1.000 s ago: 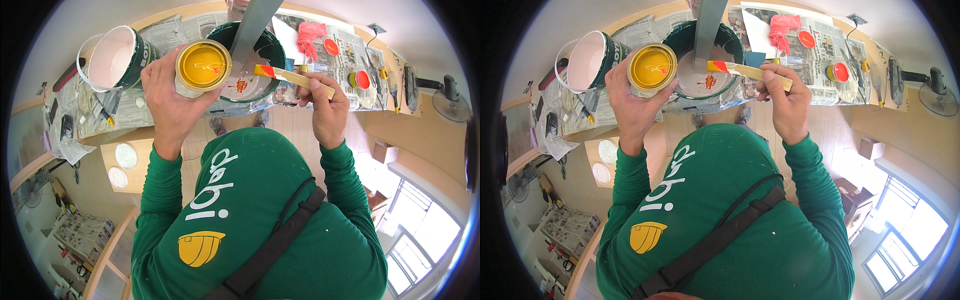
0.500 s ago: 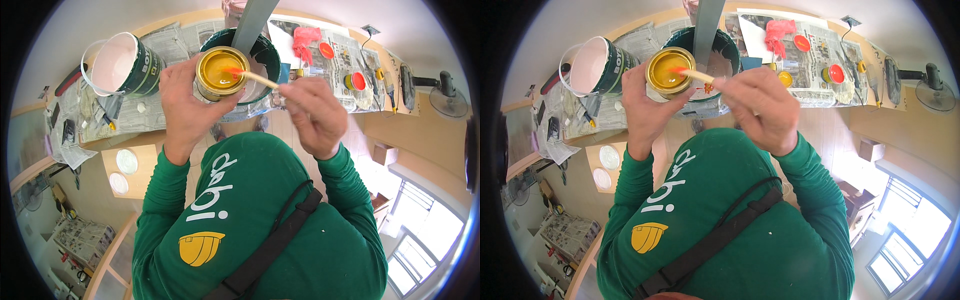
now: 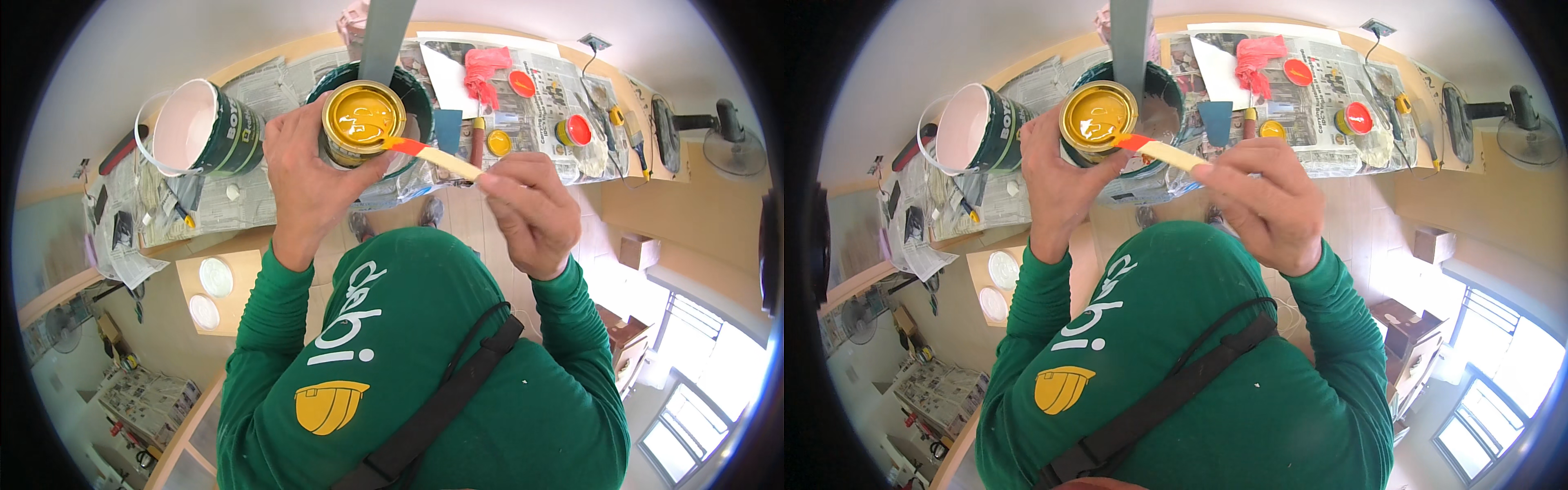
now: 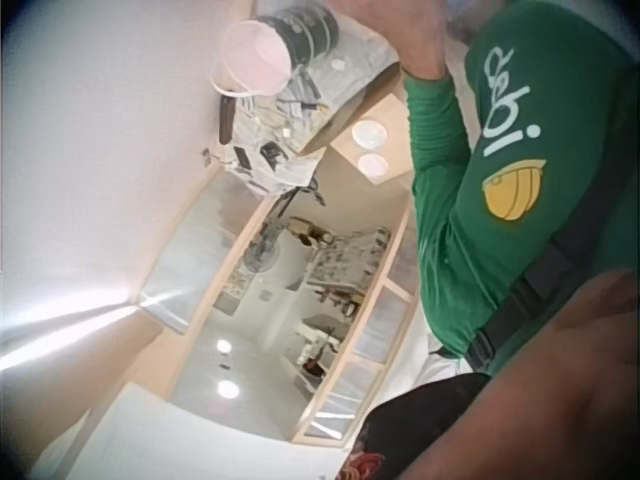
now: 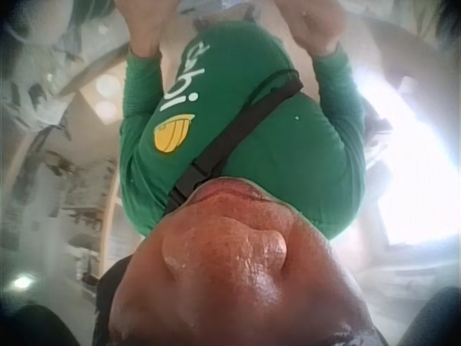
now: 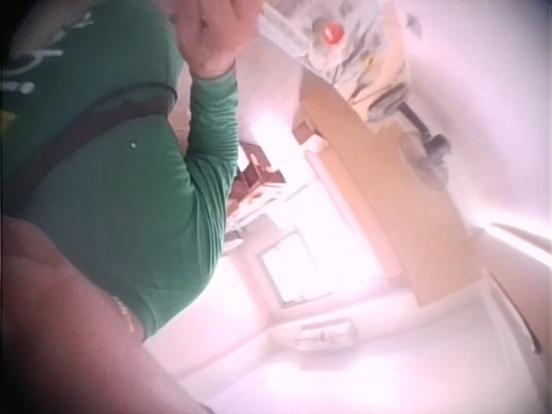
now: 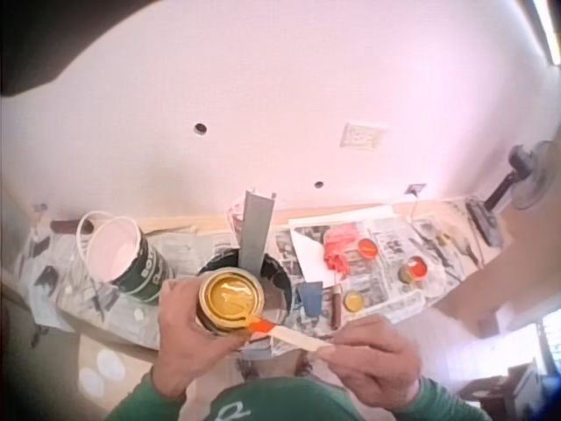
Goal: The person mixes yellow and red pigments into a bucket of white paint using a wooden stick and a metal scraper. They scrape the sides of the bucket to ensure the pigments are fully incorporated into the base paint.
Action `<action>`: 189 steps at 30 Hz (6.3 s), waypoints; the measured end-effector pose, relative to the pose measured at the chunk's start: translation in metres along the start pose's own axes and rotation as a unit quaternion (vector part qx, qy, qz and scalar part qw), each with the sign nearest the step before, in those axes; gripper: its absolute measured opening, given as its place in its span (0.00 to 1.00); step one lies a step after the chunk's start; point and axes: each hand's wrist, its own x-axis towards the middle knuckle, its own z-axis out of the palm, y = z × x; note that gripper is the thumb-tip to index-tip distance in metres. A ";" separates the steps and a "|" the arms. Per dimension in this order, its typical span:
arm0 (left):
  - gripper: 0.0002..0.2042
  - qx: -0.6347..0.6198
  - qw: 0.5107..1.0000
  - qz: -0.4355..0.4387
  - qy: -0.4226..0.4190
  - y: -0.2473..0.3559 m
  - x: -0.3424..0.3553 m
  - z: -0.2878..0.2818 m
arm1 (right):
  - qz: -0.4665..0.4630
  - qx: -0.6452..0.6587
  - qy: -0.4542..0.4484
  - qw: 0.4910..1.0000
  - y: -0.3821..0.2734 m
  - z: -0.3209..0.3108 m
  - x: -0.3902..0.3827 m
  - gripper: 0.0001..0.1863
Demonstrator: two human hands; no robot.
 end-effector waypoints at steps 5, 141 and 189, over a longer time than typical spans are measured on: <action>0.36 -0.022 0.999 0.025 -0.031 0.028 0.010 0.023 | 0.310 0.239 0.158 0.907 -0.006 -0.024 -0.011 0.15; 0.15 -0.071 0.987 -0.091 -0.109 -0.005 0.015 0.040 | 0.168 0.150 -0.019 0.974 0.081 0.061 -0.029 0.17; 0.14 -0.116 0.986 -0.071 -0.098 -0.011 0.032 0.063 | 0.137 0.150 0.002 0.979 0.087 0.058 -0.031 0.18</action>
